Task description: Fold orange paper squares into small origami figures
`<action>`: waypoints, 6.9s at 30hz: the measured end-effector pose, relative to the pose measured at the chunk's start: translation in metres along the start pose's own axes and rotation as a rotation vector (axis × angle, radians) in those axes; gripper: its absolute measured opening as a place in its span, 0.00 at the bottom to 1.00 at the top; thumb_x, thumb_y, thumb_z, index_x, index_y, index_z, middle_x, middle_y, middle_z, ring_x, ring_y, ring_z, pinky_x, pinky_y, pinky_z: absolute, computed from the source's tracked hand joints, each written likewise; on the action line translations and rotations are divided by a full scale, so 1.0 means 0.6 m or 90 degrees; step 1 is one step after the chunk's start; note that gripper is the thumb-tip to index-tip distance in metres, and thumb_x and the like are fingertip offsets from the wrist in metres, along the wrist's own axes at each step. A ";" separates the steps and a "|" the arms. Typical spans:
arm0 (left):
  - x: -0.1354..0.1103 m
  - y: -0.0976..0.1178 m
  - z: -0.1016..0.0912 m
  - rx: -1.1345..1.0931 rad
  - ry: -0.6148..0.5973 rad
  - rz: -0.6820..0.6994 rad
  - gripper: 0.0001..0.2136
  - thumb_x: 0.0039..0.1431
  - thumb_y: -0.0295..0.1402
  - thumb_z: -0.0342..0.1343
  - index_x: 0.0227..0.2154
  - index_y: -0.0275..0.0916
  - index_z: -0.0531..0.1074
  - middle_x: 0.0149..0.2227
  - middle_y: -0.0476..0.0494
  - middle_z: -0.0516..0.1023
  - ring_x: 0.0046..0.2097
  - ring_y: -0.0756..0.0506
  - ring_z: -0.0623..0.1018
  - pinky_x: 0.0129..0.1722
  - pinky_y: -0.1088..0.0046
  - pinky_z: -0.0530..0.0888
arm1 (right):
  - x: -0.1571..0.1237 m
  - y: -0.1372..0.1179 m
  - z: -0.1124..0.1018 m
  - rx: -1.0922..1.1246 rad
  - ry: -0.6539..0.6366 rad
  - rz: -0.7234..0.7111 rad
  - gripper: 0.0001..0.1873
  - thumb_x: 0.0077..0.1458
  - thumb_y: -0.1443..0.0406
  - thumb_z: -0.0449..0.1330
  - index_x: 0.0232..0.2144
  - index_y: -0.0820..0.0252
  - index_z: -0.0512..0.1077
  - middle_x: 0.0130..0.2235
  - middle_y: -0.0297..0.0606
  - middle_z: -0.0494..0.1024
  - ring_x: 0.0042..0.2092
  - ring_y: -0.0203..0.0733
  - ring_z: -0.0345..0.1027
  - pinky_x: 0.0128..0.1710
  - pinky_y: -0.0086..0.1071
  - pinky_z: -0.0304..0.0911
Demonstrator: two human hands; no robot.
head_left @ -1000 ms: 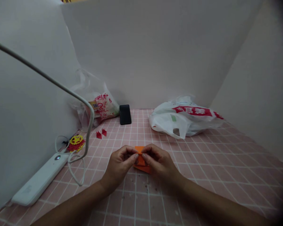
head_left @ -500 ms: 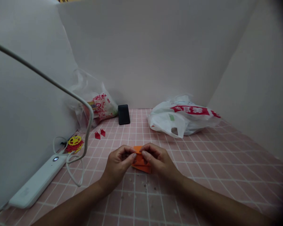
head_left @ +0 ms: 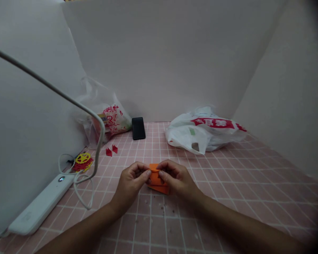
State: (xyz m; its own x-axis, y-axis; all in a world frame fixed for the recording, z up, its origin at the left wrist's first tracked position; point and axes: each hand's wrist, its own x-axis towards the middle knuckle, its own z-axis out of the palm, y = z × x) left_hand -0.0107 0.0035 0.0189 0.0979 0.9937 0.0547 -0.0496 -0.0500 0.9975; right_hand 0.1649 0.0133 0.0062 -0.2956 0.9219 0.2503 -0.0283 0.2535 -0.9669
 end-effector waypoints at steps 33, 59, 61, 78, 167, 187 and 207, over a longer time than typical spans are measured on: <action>-0.003 -0.008 0.001 0.063 0.006 0.052 0.05 0.52 0.32 0.62 0.30 0.36 0.73 0.27 0.50 0.75 0.28 0.51 0.76 0.30 0.76 0.75 | 0.005 0.005 0.003 0.220 -0.002 0.111 0.13 0.54 0.56 0.62 0.33 0.61 0.74 0.24 0.31 0.73 0.25 0.34 0.67 0.29 0.29 0.62; -0.002 -0.011 0.001 0.046 -0.024 0.020 0.08 0.53 0.36 0.62 0.30 0.36 0.75 0.28 0.47 0.79 0.29 0.48 0.78 0.32 0.73 0.76 | 0.000 -0.002 0.001 0.020 0.030 0.012 0.08 0.57 0.60 0.60 0.29 0.59 0.73 0.27 0.32 0.71 0.28 0.36 0.65 0.30 0.30 0.62; -0.002 -0.012 -0.001 0.060 -0.023 0.031 0.07 0.54 0.35 0.62 0.30 0.36 0.75 0.27 0.47 0.78 0.29 0.48 0.78 0.31 0.73 0.75 | -0.001 -0.002 0.001 0.026 0.021 0.016 0.08 0.57 0.60 0.60 0.30 0.59 0.73 0.27 0.32 0.71 0.28 0.36 0.65 0.30 0.30 0.62; 0.016 -0.022 -0.007 0.034 0.003 0.006 0.08 0.52 0.35 0.62 0.28 0.35 0.72 0.24 0.49 0.76 0.26 0.50 0.77 0.29 0.75 0.73 | -0.018 -0.013 0.003 -0.290 0.152 -0.259 0.08 0.63 0.67 0.54 0.45 0.56 0.68 0.44 0.43 0.72 0.48 0.49 0.67 0.49 0.43 0.62; -0.003 0.003 -0.001 -0.059 -0.051 0.017 0.10 0.53 0.35 0.63 0.33 0.37 0.70 0.31 0.51 0.75 0.29 0.50 0.79 0.33 0.73 0.75 | 0.002 -0.019 -0.013 -0.241 -0.022 -0.216 0.07 0.58 0.72 0.56 0.36 0.58 0.73 0.33 0.36 0.77 0.35 0.39 0.71 0.36 0.33 0.65; -0.003 -0.004 -0.006 0.064 -0.081 0.221 0.02 0.59 0.26 0.58 0.33 0.39 0.73 0.37 0.45 0.75 0.42 0.46 0.76 0.43 0.71 0.73 | -0.003 -0.025 -0.008 -0.249 0.007 -0.282 0.07 0.63 0.69 0.56 0.33 0.57 0.72 0.32 0.36 0.75 0.34 0.40 0.70 0.35 0.34 0.65; -0.006 0.005 -0.001 0.181 -0.065 0.221 0.03 0.55 0.26 0.57 0.27 0.37 0.71 0.32 0.45 0.74 0.35 0.47 0.75 0.36 0.71 0.72 | -0.001 -0.028 0.010 0.074 0.040 0.028 0.08 0.54 0.61 0.63 0.31 0.59 0.70 0.28 0.31 0.72 0.27 0.34 0.66 0.28 0.29 0.62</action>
State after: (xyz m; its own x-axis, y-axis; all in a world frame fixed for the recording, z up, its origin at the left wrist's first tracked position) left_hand -0.0116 0.0000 0.0218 0.2224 0.8987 0.3780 0.1763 -0.4184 0.8910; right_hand 0.1598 0.0064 0.0217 -0.2380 0.9491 0.2065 -0.1283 0.1801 -0.9753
